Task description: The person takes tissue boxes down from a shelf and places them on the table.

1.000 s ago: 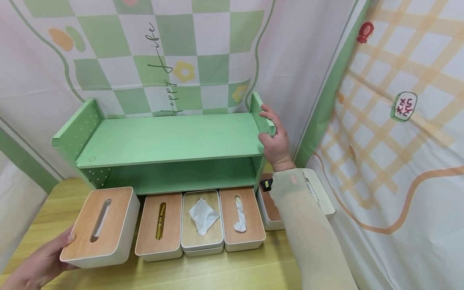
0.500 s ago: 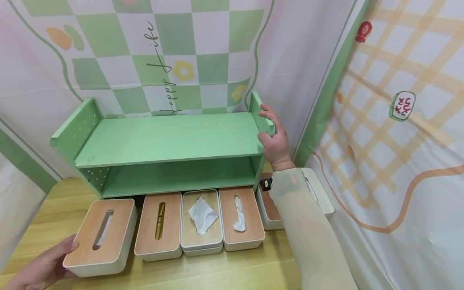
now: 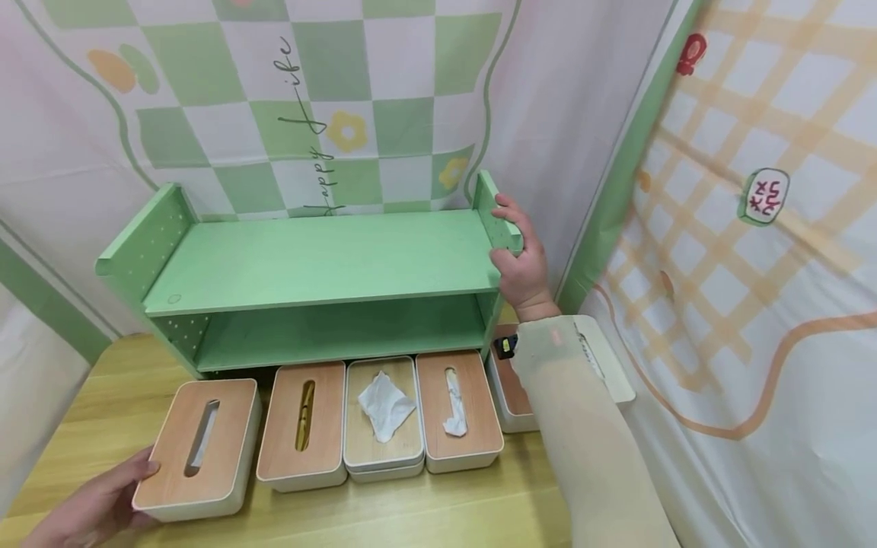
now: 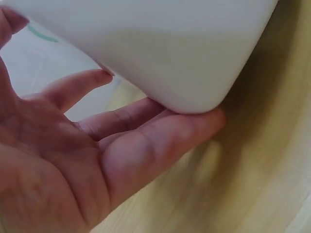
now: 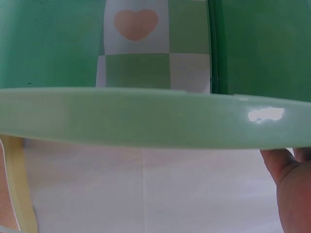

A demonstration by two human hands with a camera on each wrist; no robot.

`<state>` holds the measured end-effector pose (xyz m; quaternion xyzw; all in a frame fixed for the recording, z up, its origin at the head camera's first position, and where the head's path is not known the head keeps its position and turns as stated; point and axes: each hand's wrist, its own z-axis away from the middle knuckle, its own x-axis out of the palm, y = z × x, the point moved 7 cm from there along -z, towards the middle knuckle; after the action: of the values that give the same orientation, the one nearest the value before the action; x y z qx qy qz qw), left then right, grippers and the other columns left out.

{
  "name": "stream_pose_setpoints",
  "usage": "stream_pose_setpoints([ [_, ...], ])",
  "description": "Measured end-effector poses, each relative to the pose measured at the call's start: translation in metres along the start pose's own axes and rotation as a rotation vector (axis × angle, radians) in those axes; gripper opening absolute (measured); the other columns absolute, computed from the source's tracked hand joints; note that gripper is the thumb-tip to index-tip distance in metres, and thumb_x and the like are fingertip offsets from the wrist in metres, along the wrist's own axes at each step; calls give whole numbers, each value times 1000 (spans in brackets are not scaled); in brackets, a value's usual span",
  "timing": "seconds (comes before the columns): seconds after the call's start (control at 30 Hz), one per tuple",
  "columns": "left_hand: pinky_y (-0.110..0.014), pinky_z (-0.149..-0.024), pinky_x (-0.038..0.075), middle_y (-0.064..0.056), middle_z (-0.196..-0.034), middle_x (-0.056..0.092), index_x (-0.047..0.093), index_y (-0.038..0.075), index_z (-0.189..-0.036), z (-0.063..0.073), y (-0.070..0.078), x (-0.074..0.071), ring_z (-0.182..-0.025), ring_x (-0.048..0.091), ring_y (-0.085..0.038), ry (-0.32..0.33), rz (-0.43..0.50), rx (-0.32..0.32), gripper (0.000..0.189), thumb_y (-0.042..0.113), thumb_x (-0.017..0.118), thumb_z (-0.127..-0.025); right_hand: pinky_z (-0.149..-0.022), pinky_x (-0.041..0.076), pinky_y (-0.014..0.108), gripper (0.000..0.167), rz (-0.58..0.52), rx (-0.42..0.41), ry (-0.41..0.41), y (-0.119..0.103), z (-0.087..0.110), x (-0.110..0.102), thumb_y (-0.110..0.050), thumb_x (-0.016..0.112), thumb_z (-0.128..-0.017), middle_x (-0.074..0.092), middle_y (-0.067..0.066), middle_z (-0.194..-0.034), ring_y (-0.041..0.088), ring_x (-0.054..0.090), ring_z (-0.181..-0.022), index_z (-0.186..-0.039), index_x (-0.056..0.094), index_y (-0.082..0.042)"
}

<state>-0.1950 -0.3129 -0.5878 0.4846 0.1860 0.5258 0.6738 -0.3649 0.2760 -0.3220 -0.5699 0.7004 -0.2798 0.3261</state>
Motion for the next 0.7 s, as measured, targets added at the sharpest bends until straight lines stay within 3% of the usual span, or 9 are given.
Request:
stream_pose_setpoints([
  [0.13, -50, -94, 50, -21, -121, 65, -13, 6, -155, -2, 4, 5, -109, 63, -35, -70, -19, 60, 65, 21, 31, -110, -54, 37, 22, 57, 0, -20, 9, -1, 0, -2, 11, 44, -77, 38, 4, -155, 22, 40, -133, -133, 52, 2],
  [0.2, -50, -93, 51, -19, -119, 66, -10, 3, -155, -2, 4, 3, -107, 64, -34, -24, -46, 46, 66, 22, 35, -109, -53, 37, 21, 57, 11, -28, 8, -1, 1, -2, 10, 44, -77, 38, 3, -155, 21, 39, -135, -133, 53, 1],
  [0.33, -48, -86, 56, -18, -112, 69, -5, -8, -150, 2, 6, -7, -99, 67, -33, 162, -130, 7, 77, 21, 50, -105, -49, 35, 22, 58, 21, -29, 5, 1, 0, -2, 10, 44, -77, 39, 1, -154, 18, 37, -137, -133, 53, 1],
  [0.4, -47, -82, 57, -20, -109, 70, -2, -9, -151, 5, 8, -9, -95, 68, -33, 217, -165, -5, 80, 21, 54, -103, -44, 32, 23, 58, 27, -26, 7, 2, 0, -2, 10, 44, -77, 40, -1, -154, 19, 39, -135, -133, 53, 0],
  [0.43, -47, -81, 57, -22, -108, 69, -3, -9, -151, 5, 9, -9, -95, 69, -33, 226, -175, -15, 82, 21, 56, -103, -41, 29, 25, 58, 34, -25, 9, 2, 0, -2, 10, 44, -77, 40, -2, -154, 19, 40, -134, -133, 54, 0],
  [0.7, -49, -82, 56, -23, -112, 69, -3, -4, -155, 2, 15, 0, -99, 67, -36, 223, -214, -52, 88, 29, 59, -101, -48, 36, 22, 58, 26, -31, 1, 3, -1, 0, 10, 45, -77, 39, 0, -154, 20, 39, -135, -133, 53, 1],
])
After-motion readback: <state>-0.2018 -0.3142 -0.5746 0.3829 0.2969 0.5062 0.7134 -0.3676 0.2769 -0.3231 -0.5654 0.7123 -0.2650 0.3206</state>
